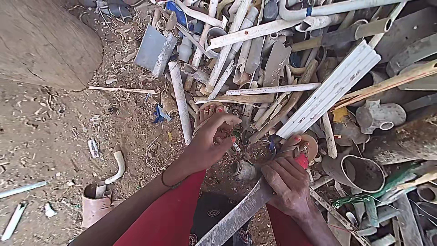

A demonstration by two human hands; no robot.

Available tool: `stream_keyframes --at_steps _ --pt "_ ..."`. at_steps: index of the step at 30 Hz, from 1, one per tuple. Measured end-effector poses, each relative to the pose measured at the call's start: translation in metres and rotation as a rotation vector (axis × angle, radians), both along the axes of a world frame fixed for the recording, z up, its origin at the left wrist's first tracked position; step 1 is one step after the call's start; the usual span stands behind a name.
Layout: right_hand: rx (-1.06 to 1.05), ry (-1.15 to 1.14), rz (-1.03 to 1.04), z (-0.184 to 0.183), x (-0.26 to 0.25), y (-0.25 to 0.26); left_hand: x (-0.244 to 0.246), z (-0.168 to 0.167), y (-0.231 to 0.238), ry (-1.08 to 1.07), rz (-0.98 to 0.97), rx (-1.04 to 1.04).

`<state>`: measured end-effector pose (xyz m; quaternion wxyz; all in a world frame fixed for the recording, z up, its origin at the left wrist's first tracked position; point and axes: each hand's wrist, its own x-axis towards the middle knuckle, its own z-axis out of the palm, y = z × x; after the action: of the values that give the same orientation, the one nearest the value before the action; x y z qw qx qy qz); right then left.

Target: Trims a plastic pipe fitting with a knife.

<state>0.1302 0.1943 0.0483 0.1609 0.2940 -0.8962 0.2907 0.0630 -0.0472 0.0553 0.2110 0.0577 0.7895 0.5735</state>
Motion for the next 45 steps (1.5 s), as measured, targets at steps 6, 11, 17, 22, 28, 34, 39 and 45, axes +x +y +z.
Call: stream_keyframes --at_steps 6,11,17,22,28,34,39,45 --pt "-0.009 0.054 -0.130 -0.002 0.003 0.005 0.003 0.008 -0.007 0.288 -0.229 0.227" --pt "-0.082 -0.001 -0.252 -0.004 0.003 0.002 0.003 0.004 -0.007 0.317 -0.287 0.338" --pt "0.018 0.090 -0.198 -0.005 0.002 0.005 0.002 0.008 -0.005 0.367 -0.294 0.268" --pt "0.077 0.110 -0.168 -0.005 0.001 0.004 0.004 0.007 -0.004 0.522 -0.294 0.099" --pt "0.144 0.119 -0.160 -0.002 0.001 0.003 0.002 0.009 -0.007 0.764 -0.351 -0.050" --pt "0.170 0.135 -0.156 -0.001 0.000 0.001 0.003 0.014 0.000 0.605 -0.306 -0.106" --pt "0.133 0.074 -0.196 -0.002 -0.001 -0.001 0.005 0.012 0.006 0.183 -0.236 -0.100" --pt "-0.256 -0.628 -0.443 0.002 -0.005 -0.025 0.005 0.002 0.008 -0.516 -0.335 0.361"
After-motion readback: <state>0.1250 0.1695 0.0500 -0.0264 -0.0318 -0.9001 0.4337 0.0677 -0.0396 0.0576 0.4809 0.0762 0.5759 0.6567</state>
